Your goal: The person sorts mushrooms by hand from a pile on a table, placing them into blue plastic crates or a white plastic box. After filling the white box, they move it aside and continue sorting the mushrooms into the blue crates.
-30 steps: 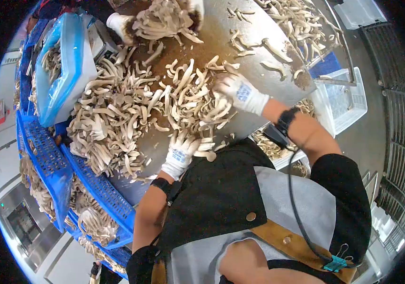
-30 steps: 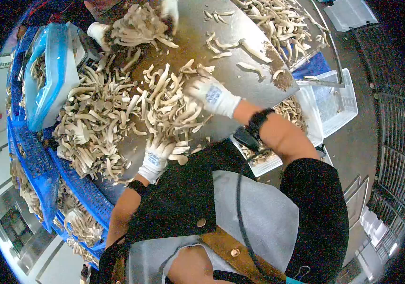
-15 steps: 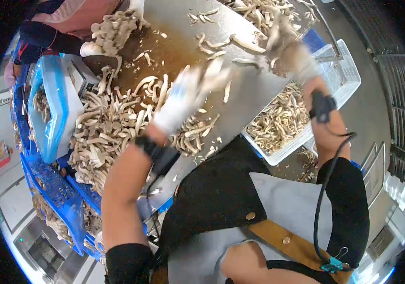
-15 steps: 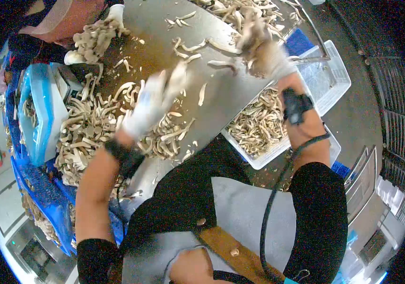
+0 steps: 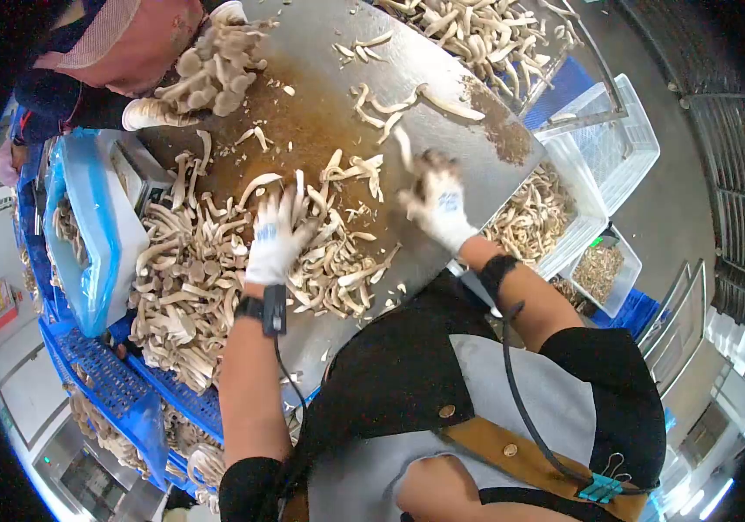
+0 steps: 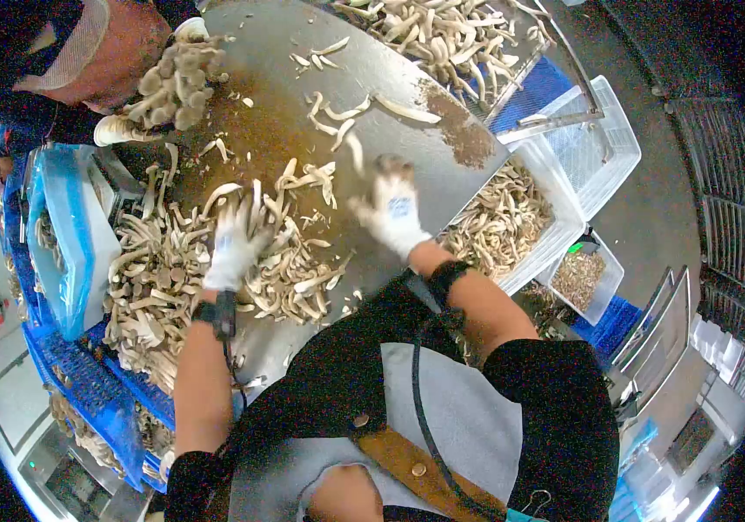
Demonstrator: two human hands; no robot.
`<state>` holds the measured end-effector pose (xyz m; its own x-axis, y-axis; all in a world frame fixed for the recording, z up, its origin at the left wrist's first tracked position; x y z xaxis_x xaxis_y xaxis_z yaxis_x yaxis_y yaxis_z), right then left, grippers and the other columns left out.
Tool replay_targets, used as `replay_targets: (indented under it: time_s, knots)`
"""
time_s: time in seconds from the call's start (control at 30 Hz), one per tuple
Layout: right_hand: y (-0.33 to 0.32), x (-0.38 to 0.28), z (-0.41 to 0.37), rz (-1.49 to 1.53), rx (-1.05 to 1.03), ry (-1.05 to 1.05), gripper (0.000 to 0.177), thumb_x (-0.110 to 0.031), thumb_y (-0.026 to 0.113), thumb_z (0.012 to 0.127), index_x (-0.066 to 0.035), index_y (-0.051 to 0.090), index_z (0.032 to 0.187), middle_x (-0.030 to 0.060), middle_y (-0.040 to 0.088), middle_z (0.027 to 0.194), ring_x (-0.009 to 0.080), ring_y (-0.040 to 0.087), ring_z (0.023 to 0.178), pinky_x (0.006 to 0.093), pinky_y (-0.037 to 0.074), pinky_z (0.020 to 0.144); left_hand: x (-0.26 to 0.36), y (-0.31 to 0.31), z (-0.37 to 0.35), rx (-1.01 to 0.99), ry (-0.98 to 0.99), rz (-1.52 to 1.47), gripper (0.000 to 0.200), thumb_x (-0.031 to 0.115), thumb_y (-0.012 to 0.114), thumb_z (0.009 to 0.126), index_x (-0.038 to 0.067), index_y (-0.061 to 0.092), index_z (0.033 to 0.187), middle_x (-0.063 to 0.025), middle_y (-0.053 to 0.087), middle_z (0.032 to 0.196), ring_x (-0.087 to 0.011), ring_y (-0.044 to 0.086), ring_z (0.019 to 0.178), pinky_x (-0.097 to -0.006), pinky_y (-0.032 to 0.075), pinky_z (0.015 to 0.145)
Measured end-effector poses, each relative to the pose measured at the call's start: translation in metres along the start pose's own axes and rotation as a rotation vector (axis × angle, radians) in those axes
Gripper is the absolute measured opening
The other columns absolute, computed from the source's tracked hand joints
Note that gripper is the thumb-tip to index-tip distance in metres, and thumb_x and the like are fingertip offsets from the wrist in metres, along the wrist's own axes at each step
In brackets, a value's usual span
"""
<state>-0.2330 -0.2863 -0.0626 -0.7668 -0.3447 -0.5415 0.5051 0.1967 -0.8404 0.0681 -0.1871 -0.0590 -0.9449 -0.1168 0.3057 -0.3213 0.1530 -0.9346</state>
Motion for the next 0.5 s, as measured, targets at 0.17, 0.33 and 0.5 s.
replay_targets:
  time_s: [0.17,0.33,0.5]
  knots:
    - [-0.019,0.019,0.060,-0.080,0.244,-0.035,0.090,-0.041,0.074,0.075,-0.003,0.033,0.145,0.0287,0.037,0.144,0.0460,0.035,0.132,0.0567,0.030,0.109,-0.014,-0.002,-0.082,0.366,-0.075,-0.160,0.075,0.035,0.067,0.082,-0.001,0.039,0.141,-0.0276,0.039,0.143,-0.0450,0.035,0.133,-0.0515,0.030,0.111]
    - [-0.016,0.039,0.116,-0.088,-0.129,0.204,0.088,-0.060,0.058,0.084,-0.003,0.033,0.146,0.0281,0.052,0.130,0.0427,0.051,0.120,0.0552,0.030,0.109,-0.005,0.035,-0.136,0.261,-0.153,-0.214,0.081,0.054,0.055,0.088,0.000,0.035,0.145,-0.0271,0.031,0.150,-0.0452,0.027,0.139,-0.0579,0.023,0.113]
    - [0.033,-0.015,0.068,-0.407,-0.086,-0.152,0.074,-0.036,0.066,0.080,-0.005,0.037,0.141,0.0218,0.059,0.114,0.0370,0.056,0.110,0.0525,0.037,0.102,0.015,0.025,-0.115,0.402,-0.162,-0.379,0.066,0.033,0.065,0.086,-0.003,0.044,0.137,-0.0255,0.048,0.136,-0.0432,0.045,0.126,-0.0472,0.037,0.106]
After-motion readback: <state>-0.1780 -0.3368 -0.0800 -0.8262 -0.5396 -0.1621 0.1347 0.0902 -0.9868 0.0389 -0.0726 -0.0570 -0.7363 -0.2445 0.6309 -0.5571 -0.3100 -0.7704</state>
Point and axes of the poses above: each hand's wrist, its own z-axis towards the middle knuckle, its own y-axis out of the palm, x = y × z, the point moved 1 cm from there along z, towards the middle knuckle
